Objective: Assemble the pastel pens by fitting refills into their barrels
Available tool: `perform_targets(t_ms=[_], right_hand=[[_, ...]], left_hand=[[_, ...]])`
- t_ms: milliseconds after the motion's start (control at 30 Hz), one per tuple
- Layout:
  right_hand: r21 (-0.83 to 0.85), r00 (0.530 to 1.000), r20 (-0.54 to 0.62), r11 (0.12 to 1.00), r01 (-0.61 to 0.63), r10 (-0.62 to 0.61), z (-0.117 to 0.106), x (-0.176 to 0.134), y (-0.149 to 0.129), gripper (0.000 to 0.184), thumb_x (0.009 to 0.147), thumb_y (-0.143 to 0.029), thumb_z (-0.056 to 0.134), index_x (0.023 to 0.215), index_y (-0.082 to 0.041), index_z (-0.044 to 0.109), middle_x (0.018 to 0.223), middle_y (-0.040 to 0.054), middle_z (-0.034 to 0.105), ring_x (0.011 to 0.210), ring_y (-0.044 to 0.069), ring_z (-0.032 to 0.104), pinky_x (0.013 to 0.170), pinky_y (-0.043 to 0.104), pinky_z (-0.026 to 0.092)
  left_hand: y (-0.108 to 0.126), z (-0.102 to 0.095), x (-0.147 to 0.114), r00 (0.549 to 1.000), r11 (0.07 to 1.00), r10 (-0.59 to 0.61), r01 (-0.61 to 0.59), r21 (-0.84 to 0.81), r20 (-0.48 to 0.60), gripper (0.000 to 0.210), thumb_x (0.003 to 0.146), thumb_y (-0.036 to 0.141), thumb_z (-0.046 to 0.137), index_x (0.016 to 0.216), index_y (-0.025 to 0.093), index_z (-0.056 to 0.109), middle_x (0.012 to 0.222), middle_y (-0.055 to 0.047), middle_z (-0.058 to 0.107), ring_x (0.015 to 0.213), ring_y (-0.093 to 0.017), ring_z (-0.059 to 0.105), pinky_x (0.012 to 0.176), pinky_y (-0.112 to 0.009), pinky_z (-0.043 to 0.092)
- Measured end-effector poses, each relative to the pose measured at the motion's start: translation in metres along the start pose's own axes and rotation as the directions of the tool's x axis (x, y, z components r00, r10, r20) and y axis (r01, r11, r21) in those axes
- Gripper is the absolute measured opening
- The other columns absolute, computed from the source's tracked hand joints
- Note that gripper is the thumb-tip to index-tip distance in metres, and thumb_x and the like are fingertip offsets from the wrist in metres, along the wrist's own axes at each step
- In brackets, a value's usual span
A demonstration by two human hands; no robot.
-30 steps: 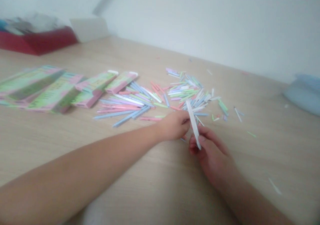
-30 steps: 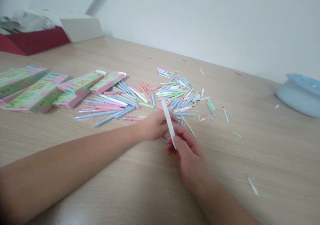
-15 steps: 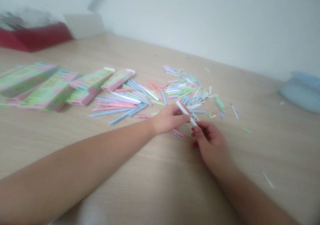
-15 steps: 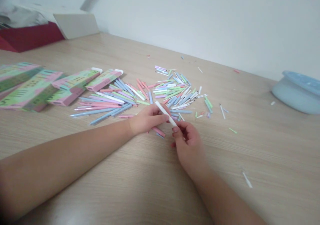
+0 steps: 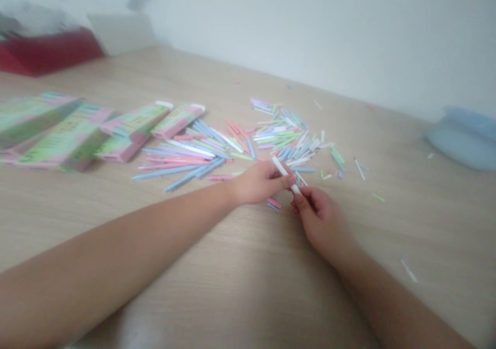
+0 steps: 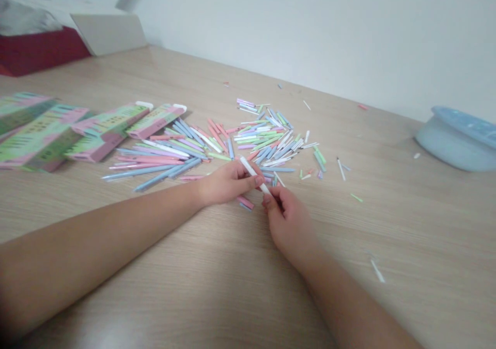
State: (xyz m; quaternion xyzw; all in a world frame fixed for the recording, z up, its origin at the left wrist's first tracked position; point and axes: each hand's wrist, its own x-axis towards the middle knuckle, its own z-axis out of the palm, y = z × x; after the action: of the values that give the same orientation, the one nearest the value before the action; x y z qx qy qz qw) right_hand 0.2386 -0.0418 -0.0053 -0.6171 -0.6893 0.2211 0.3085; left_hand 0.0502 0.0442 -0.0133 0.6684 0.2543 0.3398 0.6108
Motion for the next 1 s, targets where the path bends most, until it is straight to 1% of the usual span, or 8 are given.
perform_targets(t_ms=[133,267,467,567,700,767,867,1000], right_hand=[[0.015,0.997,0.072,1.0,-0.007,0.006,-0.001,0.001,0.002,0.034,0.104,-0.049,0.046,0.089,-0.024,0.063,0.078,0.0009,0.067,0.073,0.021,0.061,0.068,0.035,0.045],[0.076,0.992,0.13,0.997,-0.002,-0.008,-0.001,0.001,0.007,0.039,0.106,-0.052,0.042,0.089,-0.024,0.063,0.077,0.0009,0.066,0.072,0.02,0.062,0.069,0.035,0.047],[0.138,0.984,0.18,0.99,-0.031,0.006,-0.002,0.005,0.013,0.046,0.105,-0.057,0.041,0.089,-0.023,0.066,0.078,0.002,0.069,0.071,0.02,0.064,0.067,0.035,0.049],[0.149,0.988,0.15,0.988,-0.05,0.028,-0.001,0.006,0.013,0.042,0.102,-0.058,0.047,0.093,-0.023,0.068,0.078,0.0024,0.07,0.07,0.021,0.064,0.066,0.035,0.049],[0.13,0.997,-0.041,0.989,-0.066,0.072,0.0,0.005,0.009,0.031,0.09,-0.052,0.07,0.099,-0.023,0.064,0.085,0.0025,0.071,0.074,0.021,0.065,0.066,0.034,0.049],[0.06,0.993,-0.083,0.995,-0.074,0.079,0.0,0.004,0.007,0.028,0.089,-0.05,0.07,0.095,-0.024,0.064,0.084,0.0022,0.071,0.072,0.021,0.064,0.065,0.034,0.048],[-0.028,0.997,-0.049,0.998,-0.054,0.053,-0.002,0.003,0.004,0.024,0.095,-0.048,0.062,0.09,-0.024,0.064,0.078,0.0015,0.069,0.069,0.021,0.063,0.063,0.034,0.045],[-0.066,0.999,0.04,0.998,-0.009,0.012,-0.004,0.003,0.003,0.027,0.101,-0.046,0.052,0.089,-0.025,0.062,0.074,0.0008,0.068,0.069,0.022,0.062,0.064,0.035,0.044]], left_hand=[[0.001,-0.002,0.001,0.997,0.999,-0.022,0.025,-0.041,0.071,0.03,0.093,0.043,0.069,0.099,0.014,0.07,0.09,-0.004,0.071,0.082,-0.014,0.068,0.061,-0.017,0.054],[0.001,-0.004,0.001,0.989,0.994,-0.071,0.081,-0.078,0.128,0.035,0.094,0.049,0.067,0.103,0.015,0.07,0.093,-0.005,0.07,0.089,-0.016,0.069,0.06,-0.018,0.054],[0.0,-0.006,0.001,0.99,1.0,0.015,-0.012,-0.024,0.143,0.041,0.094,0.054,0.065,0.099,0.014,0.071,0.089,-0.005,0.069,0.085,-0.015,0.068,0.069,-0.022,0.057],[0.001,-0.005,0.0,0.995,1.0,0.002,0.0,-0.023,0.1,0.041,0.092,0.055,0.068,0.099,0.014,0.069,0.087,-0.003,0.066,0.082,-0.014,0.066,0.062,-0.019,0.055],[0.003,-0.002,-0.002,0.995,0.996,-0.072,0.076,-0.052,0.071,0.04,0.09,0.054,0.07,0.104,0.016,0.067,0.088,-0.002,0.061,0.085,-0.015,0.064,0.056,-0.018,0.055],[0.004,-0.002,-0.002,0.994,0.995,-0.083,0.087,-0.054,0.066,0.04,0.091,0.054,0.069,0.104,0.016,0.066,0.089,-0.002,0.061,0.085,-0.015,0.063,0.056,-0.019,0.056],[0.003,-0.003,-0.002,0.995,0.997,-0.073,0.076,-0.032,0.07,0.041,0.089,0.054,0.071,0.103,0.016,0.066,0.087,-0.001,0.059,0.084,-0.014,0.061,0.058,-0.019,0.058],[0.002,-0.004,-0.001,0.99,0.995,-0.09,0.095,-0.036,0.109,0.044,0.09,0.057,0.069,0.107,0.017,0.067,0.093,-0.003,0.064,0.091,-0.018,0.065,0.063,-0.023,0.06]])
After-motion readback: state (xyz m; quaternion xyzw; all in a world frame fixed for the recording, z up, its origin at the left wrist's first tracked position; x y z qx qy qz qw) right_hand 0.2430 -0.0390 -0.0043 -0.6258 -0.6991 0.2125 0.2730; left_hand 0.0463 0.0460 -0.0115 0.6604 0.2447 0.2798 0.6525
